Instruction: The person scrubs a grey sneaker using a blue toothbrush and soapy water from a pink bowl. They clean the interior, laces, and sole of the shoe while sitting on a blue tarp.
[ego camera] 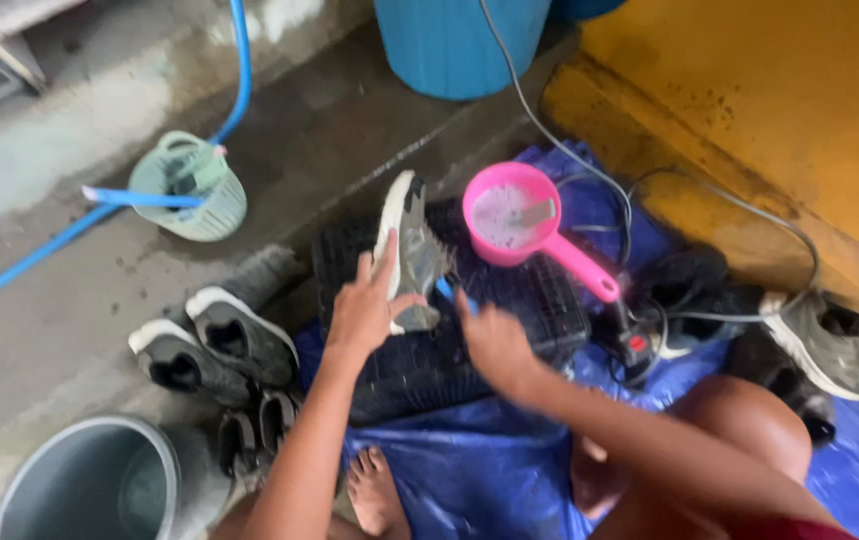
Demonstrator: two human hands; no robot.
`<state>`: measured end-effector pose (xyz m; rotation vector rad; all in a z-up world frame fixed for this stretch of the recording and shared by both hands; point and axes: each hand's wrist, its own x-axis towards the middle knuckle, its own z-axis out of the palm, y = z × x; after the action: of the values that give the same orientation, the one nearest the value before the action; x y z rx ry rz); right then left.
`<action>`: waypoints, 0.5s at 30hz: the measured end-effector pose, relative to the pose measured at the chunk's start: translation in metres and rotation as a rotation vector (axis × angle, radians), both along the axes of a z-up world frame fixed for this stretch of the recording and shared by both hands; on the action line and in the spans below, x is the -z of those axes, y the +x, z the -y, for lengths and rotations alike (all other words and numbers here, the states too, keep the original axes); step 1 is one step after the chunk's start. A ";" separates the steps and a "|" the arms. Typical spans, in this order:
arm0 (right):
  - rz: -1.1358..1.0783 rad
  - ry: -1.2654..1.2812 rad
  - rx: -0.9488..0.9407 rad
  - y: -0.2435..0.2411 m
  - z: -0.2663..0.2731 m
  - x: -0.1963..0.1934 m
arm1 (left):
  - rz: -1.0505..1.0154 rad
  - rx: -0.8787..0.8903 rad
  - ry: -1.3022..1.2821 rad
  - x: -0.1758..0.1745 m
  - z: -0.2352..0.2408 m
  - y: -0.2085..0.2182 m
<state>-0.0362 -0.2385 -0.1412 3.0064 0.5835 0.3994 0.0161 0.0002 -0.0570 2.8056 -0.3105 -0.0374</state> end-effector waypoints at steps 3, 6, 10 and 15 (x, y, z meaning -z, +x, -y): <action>-0.090 0.011 0.001 -0.035 0.001 0.004 | -0.007 -0.014 -0.047 -0.018 0.004 -0.008; -0.189 0.087 0.054 0.002 0.015 -0.012 | -0.055 -0.013 -0.071 -0.011 0.003 -0.007; -0.183 0.112 0.041 0.000 -0.003 0.003 | -0.012 -0.005 -0.040 -0.007 0.004 0.002; -0.338 0.177 -0.050 -0.017 0.005 -0.006 | -0.032 -0.016 -0.077 -0.008 0.002 -0.005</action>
<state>-0.0528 -0.2439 -0.1354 3.2605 0.6772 -0.0653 0.0114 -0.0016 -0.0488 2.7285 -0.2757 -0.0650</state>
